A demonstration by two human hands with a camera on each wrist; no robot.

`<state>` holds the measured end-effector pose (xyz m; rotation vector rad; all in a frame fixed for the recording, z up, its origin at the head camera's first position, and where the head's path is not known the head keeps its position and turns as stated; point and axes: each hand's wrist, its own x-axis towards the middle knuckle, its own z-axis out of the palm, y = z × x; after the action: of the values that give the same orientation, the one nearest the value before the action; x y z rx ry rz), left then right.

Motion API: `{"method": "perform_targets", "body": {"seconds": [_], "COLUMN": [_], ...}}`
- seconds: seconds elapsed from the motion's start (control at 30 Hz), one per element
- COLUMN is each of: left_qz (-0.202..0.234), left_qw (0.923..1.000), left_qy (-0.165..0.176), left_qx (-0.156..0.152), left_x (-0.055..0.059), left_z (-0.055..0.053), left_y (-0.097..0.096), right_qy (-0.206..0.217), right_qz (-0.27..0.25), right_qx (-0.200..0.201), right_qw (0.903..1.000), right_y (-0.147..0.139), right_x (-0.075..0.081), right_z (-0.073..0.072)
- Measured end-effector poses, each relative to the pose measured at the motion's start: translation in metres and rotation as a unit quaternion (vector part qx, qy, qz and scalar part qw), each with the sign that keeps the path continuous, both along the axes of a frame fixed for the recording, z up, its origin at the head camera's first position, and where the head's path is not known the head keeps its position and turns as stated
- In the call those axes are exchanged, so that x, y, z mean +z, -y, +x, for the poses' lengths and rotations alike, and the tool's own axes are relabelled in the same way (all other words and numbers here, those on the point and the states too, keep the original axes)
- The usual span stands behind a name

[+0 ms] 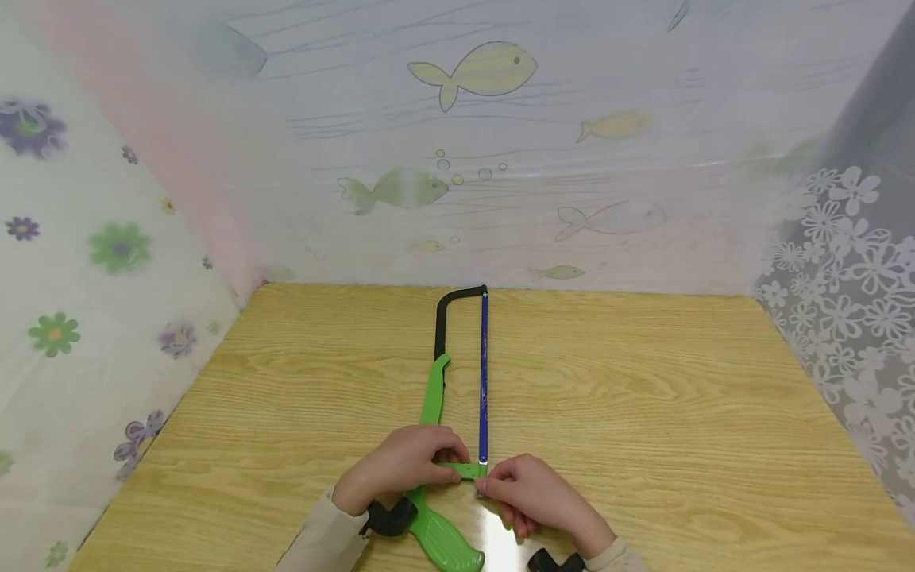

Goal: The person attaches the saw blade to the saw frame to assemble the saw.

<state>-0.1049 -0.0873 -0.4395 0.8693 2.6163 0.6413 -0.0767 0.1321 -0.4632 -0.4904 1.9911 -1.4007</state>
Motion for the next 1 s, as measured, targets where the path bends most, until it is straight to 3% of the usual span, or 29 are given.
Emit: {"method": "perform_targets", "body": {"seconds": [0.73, 1.0], "left_qz": [0.005, 0.004], "left_qw": [1.0000, 1.0000], "left_qy": [0.001, 0.000], "left_qx": [-0.003, -0.003], "left_x": [-0.0001, -0.0005], "left_z": [-0.0003, -0.0006], "left_y": [0.0009, 0.0013], "right_qy": [0.015, 0.011], "right_qz": [-0.015, -0.005], "right_qx": [-0.023, -0.014], "right_qw": [0.9995, 0.9998], "right_y": [0.0004, -0.0006], "right_x": [-0.0002, 0.0001], "right_z": [0.0011, 0.0003]}}
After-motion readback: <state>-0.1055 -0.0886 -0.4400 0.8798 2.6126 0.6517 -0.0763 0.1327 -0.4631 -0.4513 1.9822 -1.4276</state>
